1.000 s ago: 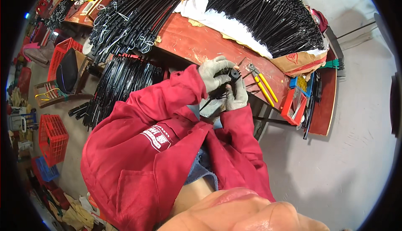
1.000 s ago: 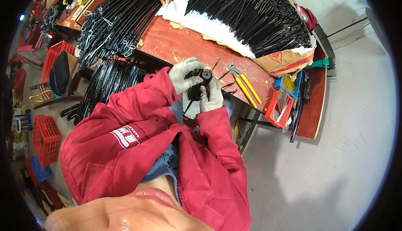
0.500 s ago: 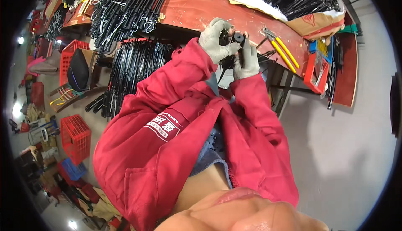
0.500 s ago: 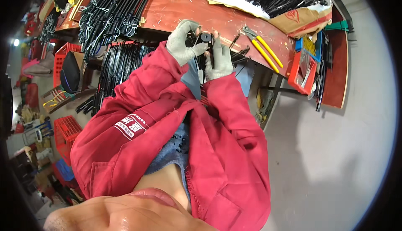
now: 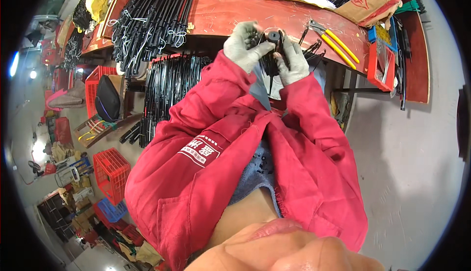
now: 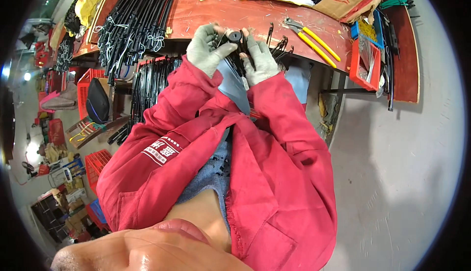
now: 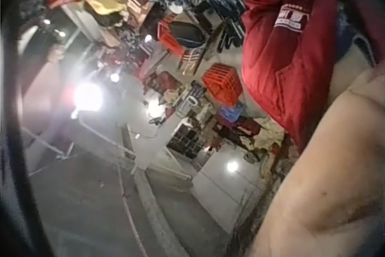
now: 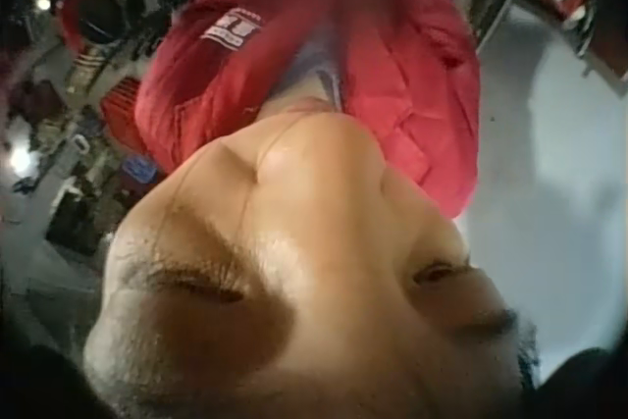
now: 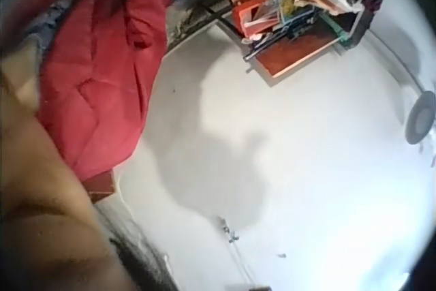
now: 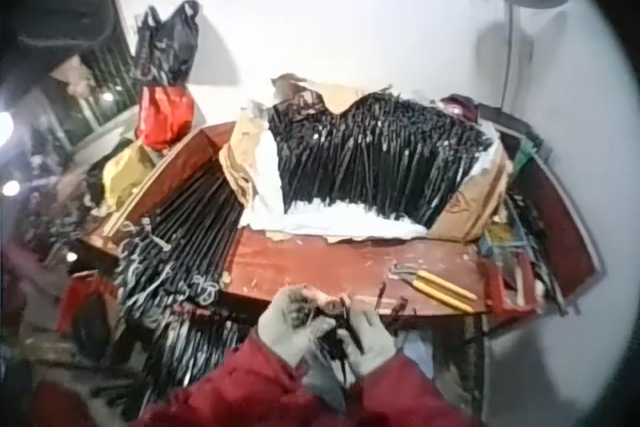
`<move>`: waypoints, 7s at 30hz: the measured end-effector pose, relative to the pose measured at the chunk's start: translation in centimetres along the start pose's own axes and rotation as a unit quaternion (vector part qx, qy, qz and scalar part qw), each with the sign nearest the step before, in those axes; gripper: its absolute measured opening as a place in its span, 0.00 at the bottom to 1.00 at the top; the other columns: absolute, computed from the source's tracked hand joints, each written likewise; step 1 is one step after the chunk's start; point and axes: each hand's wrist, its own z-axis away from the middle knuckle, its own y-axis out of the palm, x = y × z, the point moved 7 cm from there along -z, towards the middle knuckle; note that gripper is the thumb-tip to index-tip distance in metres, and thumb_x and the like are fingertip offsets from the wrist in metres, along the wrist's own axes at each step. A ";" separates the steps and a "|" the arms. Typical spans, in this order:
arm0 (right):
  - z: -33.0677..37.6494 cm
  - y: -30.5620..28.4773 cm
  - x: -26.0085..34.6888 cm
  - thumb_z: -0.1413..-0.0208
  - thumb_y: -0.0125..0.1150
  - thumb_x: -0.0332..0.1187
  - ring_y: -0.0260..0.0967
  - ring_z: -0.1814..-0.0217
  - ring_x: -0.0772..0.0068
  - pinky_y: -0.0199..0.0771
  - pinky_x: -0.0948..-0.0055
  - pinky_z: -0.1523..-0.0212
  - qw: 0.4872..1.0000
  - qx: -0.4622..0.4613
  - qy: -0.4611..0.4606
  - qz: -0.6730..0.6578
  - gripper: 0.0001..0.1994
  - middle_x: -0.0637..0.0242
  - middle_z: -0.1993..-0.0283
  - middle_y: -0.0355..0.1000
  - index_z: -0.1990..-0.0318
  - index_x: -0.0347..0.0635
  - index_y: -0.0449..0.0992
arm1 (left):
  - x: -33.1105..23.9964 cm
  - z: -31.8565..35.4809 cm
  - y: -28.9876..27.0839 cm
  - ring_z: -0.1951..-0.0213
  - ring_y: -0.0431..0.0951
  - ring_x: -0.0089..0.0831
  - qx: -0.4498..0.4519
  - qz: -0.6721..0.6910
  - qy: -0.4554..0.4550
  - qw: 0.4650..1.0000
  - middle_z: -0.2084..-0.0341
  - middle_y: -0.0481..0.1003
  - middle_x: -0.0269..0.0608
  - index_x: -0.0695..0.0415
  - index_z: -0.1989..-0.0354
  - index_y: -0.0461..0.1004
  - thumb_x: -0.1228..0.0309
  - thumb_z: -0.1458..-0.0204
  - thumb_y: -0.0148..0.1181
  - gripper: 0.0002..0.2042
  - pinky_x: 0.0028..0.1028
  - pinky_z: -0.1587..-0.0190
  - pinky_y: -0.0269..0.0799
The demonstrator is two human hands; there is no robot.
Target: The recorder is assembling and bundling black electrical wires at a factory workbench using manual tools.
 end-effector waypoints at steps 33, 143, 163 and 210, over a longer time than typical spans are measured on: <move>0.7 0.0 0.8 0.56 0.53 0.25 0.61 0.67 0.55 0.64 0.65 0.65 0.996 -0.021 -0.048 0.072 0.32 0.54 0.67 0.62 0.40 0.44 0.51 | -1.2 -0.9 1.4 0.63 0.70 0.24 0.110 -0.200 0.132 0.965 0.68 0.67 0.36 0.65 0.63 0.68 0.80 0.64 0.64 0.17 0.20 0.60 0.66; 3.5 -4.5 0.7 0.51 0.54 0.31 0.65 0.59 0.71 0.62 0.72 0.53 0.973 0.077 0.049 -0.211 0.11 0.65 0.59 0.66 0.62 0.35 0.71 | 0.5 4.0 5.3 0.57 0.68 0.25 0.362 0.317 -0.089 0.872 0.63 0.69 0.36 0.59 0.49 0.60 0.65 0.62 0.65 0.30 0.23 0.54 0.63; 3.8 -1.0 -0.9 0.47 0.51 0.38 0.57 0.78 0.84 0.57 0.79 0.78 0.943 0.127 0.205 -0.228 0.10 0.73 0.81 0.63 0.70 0.40 0.70 | 1.4 1.6 4.2 0.61 0.70 0.27 0.239 0.233 -0.030 0.942 0.65 0.69 0.39 0.59 0.58 0.65 0.61 0.59 0.62 0.22 0.26 0.56 0.66; 4.2 0.0 -2.4 0.51 0.57 0.43 0.54 0.80 0.86 0.56 0.80 0.79 0.896 0.107 0.262 -0.343 0.16 0.75 0.83 0.64 0.76 0.36 0.74 | -0.1 2.6 4.8 0.67 0.70 0.22 0.198 -0.021 0.066 0.978 0.70 0.70 0.37 0.62 0.58 0.64 0.79 0.52 0.52 0.12 0.21 0.62 0.67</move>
